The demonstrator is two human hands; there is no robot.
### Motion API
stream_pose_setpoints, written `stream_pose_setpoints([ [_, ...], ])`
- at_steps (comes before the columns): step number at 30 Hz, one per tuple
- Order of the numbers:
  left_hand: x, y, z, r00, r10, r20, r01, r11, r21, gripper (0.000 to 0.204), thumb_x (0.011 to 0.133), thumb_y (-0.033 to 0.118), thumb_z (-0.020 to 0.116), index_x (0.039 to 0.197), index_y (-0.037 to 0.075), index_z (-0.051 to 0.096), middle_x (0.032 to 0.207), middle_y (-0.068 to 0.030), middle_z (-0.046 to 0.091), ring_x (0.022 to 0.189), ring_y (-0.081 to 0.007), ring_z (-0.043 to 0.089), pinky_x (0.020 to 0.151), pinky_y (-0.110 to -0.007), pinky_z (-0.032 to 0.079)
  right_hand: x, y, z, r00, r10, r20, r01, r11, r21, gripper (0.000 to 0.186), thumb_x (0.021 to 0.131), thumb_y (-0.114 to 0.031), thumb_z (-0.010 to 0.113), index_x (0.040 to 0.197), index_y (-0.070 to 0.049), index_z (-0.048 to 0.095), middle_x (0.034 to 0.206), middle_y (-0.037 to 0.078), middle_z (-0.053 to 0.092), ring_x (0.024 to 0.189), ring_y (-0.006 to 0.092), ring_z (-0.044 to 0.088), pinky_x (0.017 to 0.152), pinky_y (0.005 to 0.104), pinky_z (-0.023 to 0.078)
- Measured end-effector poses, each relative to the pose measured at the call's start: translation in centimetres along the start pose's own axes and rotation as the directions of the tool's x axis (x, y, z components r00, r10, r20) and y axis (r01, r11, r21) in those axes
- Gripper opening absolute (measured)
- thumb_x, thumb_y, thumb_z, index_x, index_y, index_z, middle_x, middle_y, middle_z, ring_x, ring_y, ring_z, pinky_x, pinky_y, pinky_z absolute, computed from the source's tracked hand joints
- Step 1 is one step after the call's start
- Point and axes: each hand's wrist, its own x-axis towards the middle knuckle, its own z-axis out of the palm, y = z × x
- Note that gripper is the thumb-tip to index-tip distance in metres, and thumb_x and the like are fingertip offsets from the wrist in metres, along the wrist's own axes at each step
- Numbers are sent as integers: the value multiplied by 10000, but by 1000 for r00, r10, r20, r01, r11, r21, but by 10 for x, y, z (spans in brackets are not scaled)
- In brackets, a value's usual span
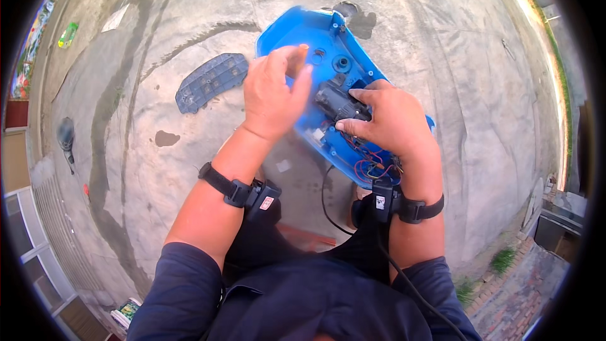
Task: The person connects a black pump to a blue tank, handling a small orange connector and internal wires. They use a screwdriver to secure the pump and a hose, positioning the pump against the side of the tank.
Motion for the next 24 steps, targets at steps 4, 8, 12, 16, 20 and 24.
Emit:
stream_pose_setpoints([
  [4, 1, -1, 1, 1000, 4, -3, -4, 1000, -5, 288, 901, 151, 753, 1152, 69, 639, 974, -78, 726, 863, -241, 675, 820, -375, 523, -8, 4, -2, 998, 8, -68, -2, 996, 88, 541, 735, -372, 884, 1151, -42, 780, 1112, 145, 731, 961, 343, 718, 831, 422, 568],
  [8, 3, 0, 2, 1000, 5, 0, -5, 1000, -10, 284, 897, 149, 753, 1148, 73, 643, 958, -74, 727, 856, -241, 670, 824, -375, 518, -9, 10, -6, 992, -44, -122, 59, 991, 122, 443, 720, -288, 859, 1091, -56, 793, 999, 154, 744, 948, 346, 719, 820, 434, 573],
  [12, 3, 0, 1, 1000, 20, -7, -20, 1000, 8, 285, 896, 149, 754, 1147, 71, 644, 949, -74, 726, 857, -242, 667, 824, -377, 518, -7, 8, -3, 997, -26, -74, 36, 990, 137, 376, 748, -234, 836, 1074, -52, 790, 968, 166, 740, 921, 355, 715, 808, 441, 569],
  [16, 2, -1, 3, 1000, 16, -20, -16, 1000, -14, 293, 896, 154, 757, 1151, 65, 644, 942, -76, 724, 857, -246, 666, 821, -380, 519, -5, 14, 0, 993, -48, -105, 62, 988, 139, 349, 763, -228, 826, 1069, -64, 792, 983, 156, 739, 899, 363, 712, 803, 444, 568],
  [20, 2, 1, 0, 1000, 14, -13, -14, 1000, -14, 298, 897, 161, 760, 1155, 65, 643, 941, -78, 723, 857, -248, 668, 819, -383, 521, 14, 2, -7, 973, -37, -229, 66, 991, 119, 330, 783, -213, 809, 1093, -102, 787, 975, 144, 722, 903, 361, 710, 799, 448, 567],
  [24, 0, -2, 2, 999, 25, -23, -25, 1000, 4, 304, 897, 166, 763, 1157, 65, 643, 936, -77, 721, 859, -248, 672, 818, -384, 523, 56, -4, 2, 934, -252, -253, 224, 965, -133, 297, 807, -200, 785, 1098, -142, 775, 1054, 124, 700, 952, 343, 713, 812, 452, 581],
])
